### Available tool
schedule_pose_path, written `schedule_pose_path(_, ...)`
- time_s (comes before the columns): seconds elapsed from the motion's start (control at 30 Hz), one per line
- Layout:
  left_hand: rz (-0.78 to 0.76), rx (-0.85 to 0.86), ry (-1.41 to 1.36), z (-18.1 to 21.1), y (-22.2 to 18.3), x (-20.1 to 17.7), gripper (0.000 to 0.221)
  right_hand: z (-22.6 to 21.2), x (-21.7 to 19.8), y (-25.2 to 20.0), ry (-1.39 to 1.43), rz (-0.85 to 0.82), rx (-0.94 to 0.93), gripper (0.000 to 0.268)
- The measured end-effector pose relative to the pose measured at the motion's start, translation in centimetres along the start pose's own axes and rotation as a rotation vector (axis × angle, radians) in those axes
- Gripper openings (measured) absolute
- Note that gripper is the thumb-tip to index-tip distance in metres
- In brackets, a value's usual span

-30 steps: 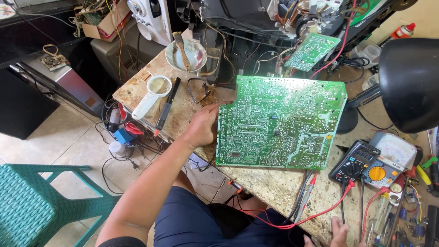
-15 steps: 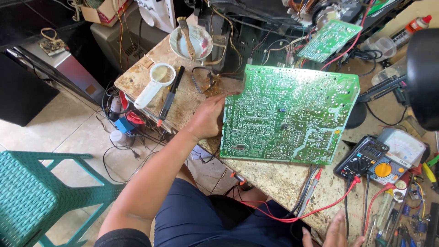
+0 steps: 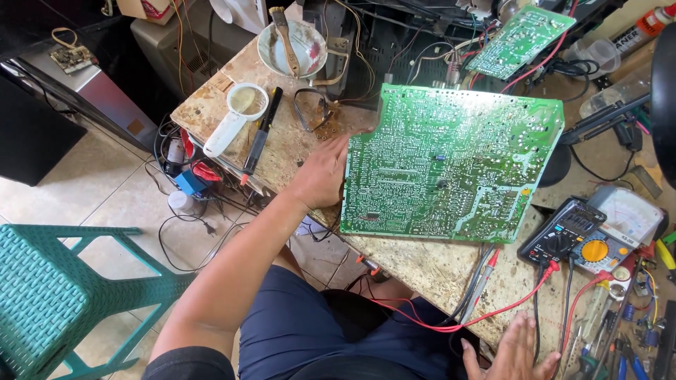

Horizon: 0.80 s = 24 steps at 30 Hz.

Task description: Testing components on a large circuit board using a multimeter and a magnifying glass in a workshop environment.

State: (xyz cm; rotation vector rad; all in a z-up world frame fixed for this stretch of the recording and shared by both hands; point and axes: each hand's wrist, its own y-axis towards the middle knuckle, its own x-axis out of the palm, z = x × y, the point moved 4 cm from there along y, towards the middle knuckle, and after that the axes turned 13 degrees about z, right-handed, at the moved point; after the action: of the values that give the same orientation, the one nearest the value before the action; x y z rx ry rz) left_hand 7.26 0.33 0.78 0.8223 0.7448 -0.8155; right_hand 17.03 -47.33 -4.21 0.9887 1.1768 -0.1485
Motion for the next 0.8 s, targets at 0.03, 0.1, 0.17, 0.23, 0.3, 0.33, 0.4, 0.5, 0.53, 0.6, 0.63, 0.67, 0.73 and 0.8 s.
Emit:
schedule_pose_path(0.03,-0.009,-0.001,0.009,-0.1,0.0,0.2,0.087,-0.5,-0.5,0.5,0.108,0.028,0.047,0.111)
schedule_pose_path(0.1,0.045,0.04,0.001,-1.3,-0.2,1.1,0.097,1.0,1.1,-1.1,0.026,0.025,0.005,0.102)
schedule_pose_path(0.17,0.094,0.082,-0.011,-1.5,-0.4,1.3,0.107,1.1,0.9,-1.1,-0.06,0.019,-0.032,0.096)
schedule_pose_path(0.23,0.031,0.031,-0.002,-1.3,-0.3,1.0,0.113,0.2,-0.7,0.6,-0.007,-0.079,0.053,0.094)
schedule_pose_path(0.3,0.033,0.028,-0.009,-1.2,-0.3,0.9,0.109,-0.2,-1.0,0.7,0.045,0.011,0.01,0.096)
schedule_pose_path(0.33,0.037,0.022,-0.017,-1.2,-0.3,0.8,0.106,-0.4,-1.3,0.8,0.097,0.102,-0.034,0.099)
schedule_pose_path(0.4,0.074,0.041,-0.037,-1.2,-0.3,0.8,0.106,1.1,0.1,-0.3,0.032,0.065,-0.023,0.095)
schedule_pose_path(0.5,0.115,0.057,-0.062,-0.9,-0.3,0.5,0.104,0.7,-0.3,0.1,0.05,0.067,0.0,0.099)
schedule_pose_path(0.53,0.116,0.055,-0.068,-0.8,-0.4,0.4,0.103,0.1,-1.1,0.7,0.134,0.106,0.014,0.113)
schedule_pose_path(0.6,0.136,0.071,-0.074,-0.7,-0.3,0.2,0.103,1.8,0.8,-1.0,0.002,0.071,-0.026,0.102)
schedule_pose_path(0.63,0.158,0.087,-0.082,-0.7,-0.3,0.1,0.104,2.7,1.7,-1.8,-0.131,0.036,-0.068,0.099)
schedule_pose_path(0.67,0.156,0.089,-0.083,-0.6,-0.3,0.2,0.104,2.3,1.1,-1.3,-0.132,0.036,-0.065,0.099)
schedule_pose_path(0.73,0.113,0.055,-0.06,-0.8,-0.4,0.4,0.112,1.5,-0.1,-0.2,-0.039,0.023,-0.02,0.085)
schedule_pose_path(0.8,0.124,0.07,-0.047,-0.8,-0.4,0.5,0.111,1.1,-0.4,-0.1,-0.031,0.031,-0.031,0.085)
